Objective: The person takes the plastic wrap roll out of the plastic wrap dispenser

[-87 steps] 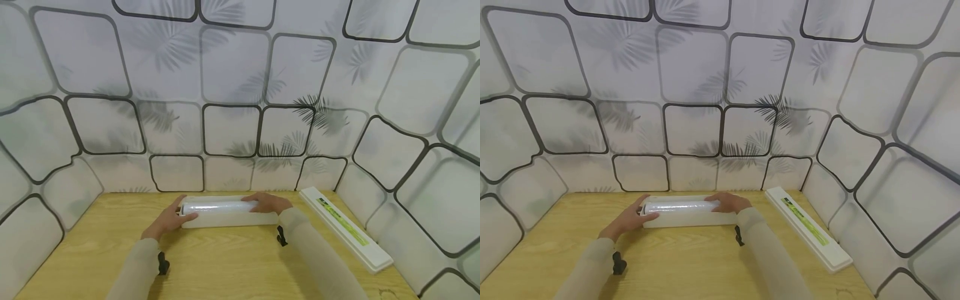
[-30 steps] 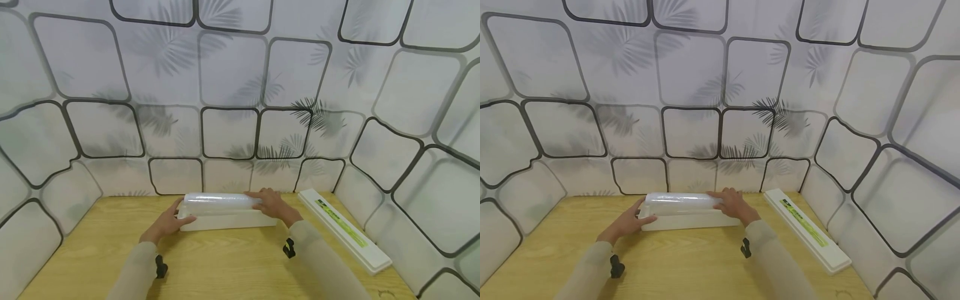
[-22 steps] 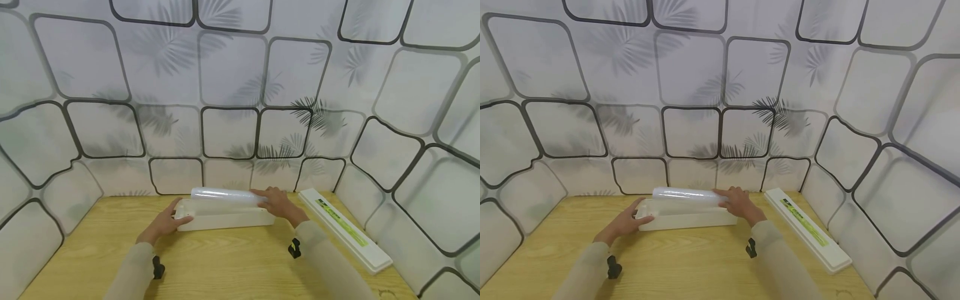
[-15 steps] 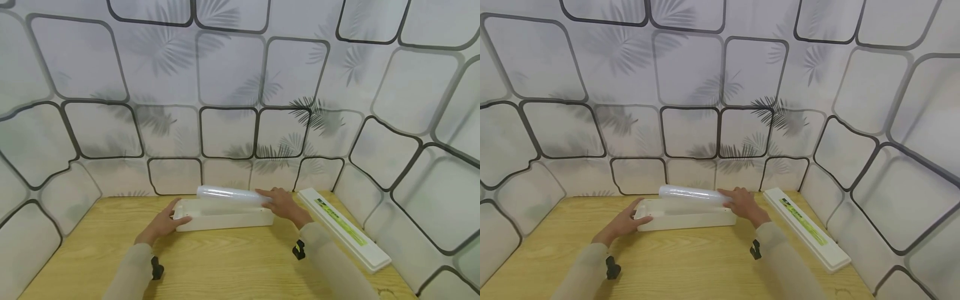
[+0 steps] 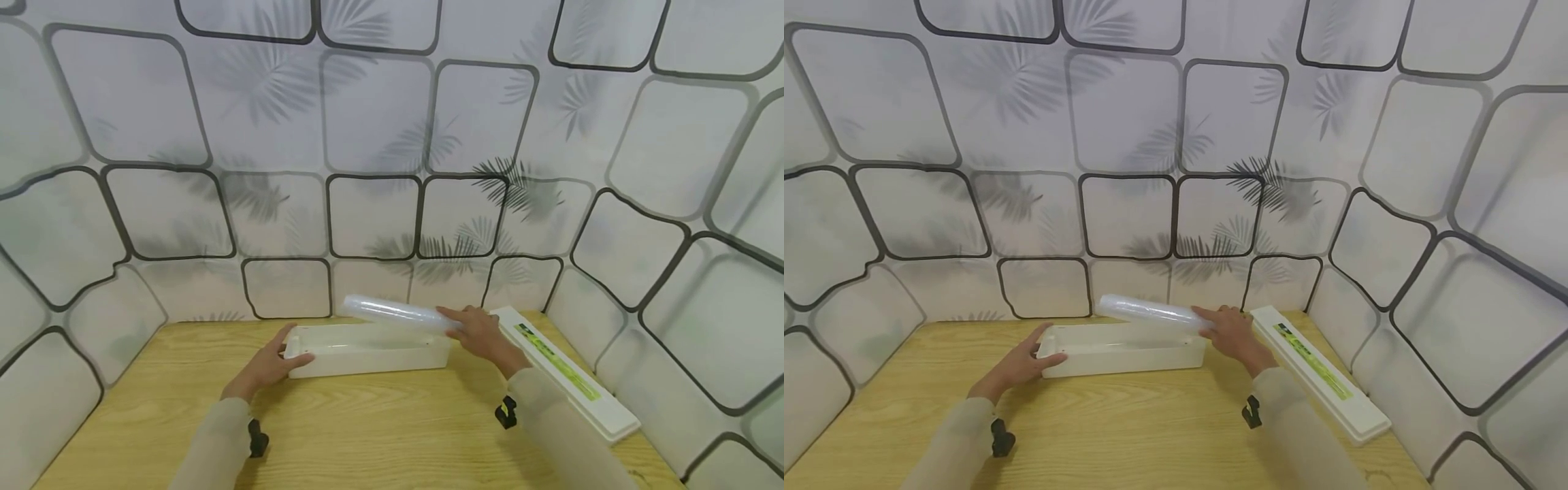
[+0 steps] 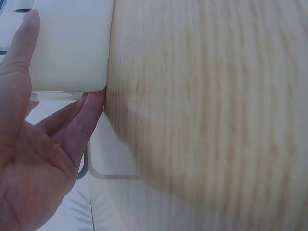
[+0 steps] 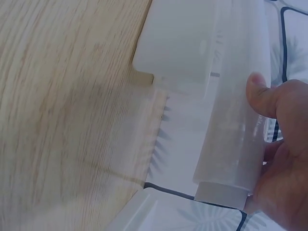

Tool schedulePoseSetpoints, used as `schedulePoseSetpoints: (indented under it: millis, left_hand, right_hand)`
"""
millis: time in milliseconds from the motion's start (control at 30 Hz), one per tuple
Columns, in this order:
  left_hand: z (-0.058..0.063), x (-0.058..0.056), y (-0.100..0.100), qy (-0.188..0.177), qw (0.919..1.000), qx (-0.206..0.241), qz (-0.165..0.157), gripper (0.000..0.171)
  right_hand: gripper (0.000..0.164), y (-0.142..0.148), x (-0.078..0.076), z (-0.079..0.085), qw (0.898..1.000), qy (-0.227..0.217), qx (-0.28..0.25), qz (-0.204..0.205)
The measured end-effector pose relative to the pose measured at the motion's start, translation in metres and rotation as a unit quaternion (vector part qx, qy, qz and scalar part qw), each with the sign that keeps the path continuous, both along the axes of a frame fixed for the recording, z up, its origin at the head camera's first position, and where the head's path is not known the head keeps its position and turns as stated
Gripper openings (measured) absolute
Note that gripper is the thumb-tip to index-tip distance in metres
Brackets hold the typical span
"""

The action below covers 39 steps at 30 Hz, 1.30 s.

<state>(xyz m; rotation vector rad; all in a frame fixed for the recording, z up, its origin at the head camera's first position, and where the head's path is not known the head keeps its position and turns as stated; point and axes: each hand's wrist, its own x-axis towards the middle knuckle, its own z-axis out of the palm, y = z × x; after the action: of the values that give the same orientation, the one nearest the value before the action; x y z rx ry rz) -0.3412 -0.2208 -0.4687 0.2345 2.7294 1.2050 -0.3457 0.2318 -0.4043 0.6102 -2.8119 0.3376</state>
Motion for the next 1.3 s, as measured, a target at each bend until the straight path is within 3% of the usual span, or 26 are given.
schedulePoseSetpoints:
  millis: [533, 800, 1300]
  left_hand:
    - [-0.003, 0.0, 0.0, 0.003, 1.0, 0.003, -0.003, 0.107]
    - [0.0, 0.0, -0.001, 0.005, 1.0, 0.003, -0.002, 0.108]
    - [0.001, 0.002, -0.001, 0.0, 1.0, 0.008, -0.003, 0.105]
  right_hand:
    - [0.052, 0.018, 0.014, -0.002, 0.997, 0.011, -0.008, -0.077]
    - [0.052, 0.027, 0.023, 0.001, 0.995, 0.026, -0.017, -0.09]
    - [0.053, 0.051, 0.042, 0.007, 0.992, -0.011, 0.001, -0.13]
